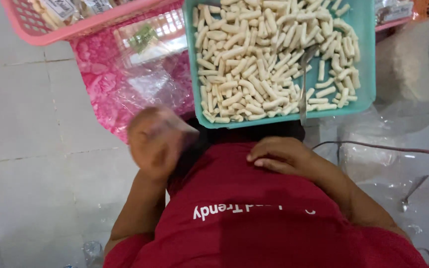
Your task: Packaging small snacks into plastic bags and adding labels
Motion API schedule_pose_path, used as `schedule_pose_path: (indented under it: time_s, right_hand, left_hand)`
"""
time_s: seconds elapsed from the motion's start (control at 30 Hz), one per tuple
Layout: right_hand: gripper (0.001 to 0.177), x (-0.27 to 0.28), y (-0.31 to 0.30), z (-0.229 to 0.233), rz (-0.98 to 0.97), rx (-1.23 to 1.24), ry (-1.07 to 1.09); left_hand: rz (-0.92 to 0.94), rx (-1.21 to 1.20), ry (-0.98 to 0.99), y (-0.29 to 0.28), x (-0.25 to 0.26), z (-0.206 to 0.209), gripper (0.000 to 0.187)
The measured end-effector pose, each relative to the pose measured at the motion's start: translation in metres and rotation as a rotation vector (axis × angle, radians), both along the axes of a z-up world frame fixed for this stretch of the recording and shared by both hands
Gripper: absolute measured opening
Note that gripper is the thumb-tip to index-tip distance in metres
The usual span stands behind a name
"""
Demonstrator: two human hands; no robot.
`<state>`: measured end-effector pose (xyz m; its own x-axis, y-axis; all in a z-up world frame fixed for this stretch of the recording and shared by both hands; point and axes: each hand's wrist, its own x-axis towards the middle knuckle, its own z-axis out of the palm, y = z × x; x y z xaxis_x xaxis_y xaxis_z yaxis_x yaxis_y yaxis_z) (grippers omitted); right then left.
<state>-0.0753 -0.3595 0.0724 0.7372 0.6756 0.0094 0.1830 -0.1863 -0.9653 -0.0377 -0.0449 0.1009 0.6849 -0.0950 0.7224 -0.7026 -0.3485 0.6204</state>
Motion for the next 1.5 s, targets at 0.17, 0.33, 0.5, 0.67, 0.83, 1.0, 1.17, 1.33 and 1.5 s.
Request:
schedule_pose_path:
  time_s: [0.17, 0.33, 0.5, 0.67, 0.83, 1.0, 1.17, 1.33, 1.5]
  right_hand:
    - [0.061, 0.012, 0.018, 0.019, -0.124, 0.235, -0.266]
    - [0.082, 0.02, 0.051, 0.055, -0.15, -0.12, -0.423]
    - [0.026, 0.013, 0.045, 0.053, -0.135, 0.02, -0.183]
    - [0.022, 0.006, 0.022, 0.03, -0.195, 0.269, -0.182]
    - [0.038, -0.001, -0.001, 0.007, -0.274, 0.344, -0.137]
    - [0.087, -0.003, 0.002, -0.004, -0.313, 0.4, 0.03]
    - [0.048, -0.001, 0.025, 0.017, -0.384, 0.101, 0.022]
    - [0.029, 0.007, 0.049, 0.04, -0.48, 0.093, -0.02]
    - [0.013, 0.014, 0.052, 0.032, -0.456, 0.258, 0.002]
  left_hand:
    - [-0.111, 0.22, -0.013, -0.016, -0.021, -0.018, 0.018]
    - [-0.154, 0.345, -0.007, -0.02, -0.026, -0.005, 0.01]
    - [-0.219, 0.223, 0.126, -0.012, -0.037, -0.007, 0.017]
    - [-0.279, -0.145, 0.448, -0.026, -0.058, -0.04, 0.047]
    - [-0.381, -0.349, 0.712, -0.048, -0.053, -0.037, 0.051]
    - [-0.341, -0.268, 0.7, -0.046, -0.049, -0.021, 0.049]
    - [-0.232, -0.341, 0.703, -0.031, -0.057, -0.02, 0.05]
    - [-0.134, -0.55, 0.736, -0.016, -0.071, -0.032, 0.047]
    - [-0.241, -0.646, 0.815, 0.001, -0.067, -0.032, 0.07]
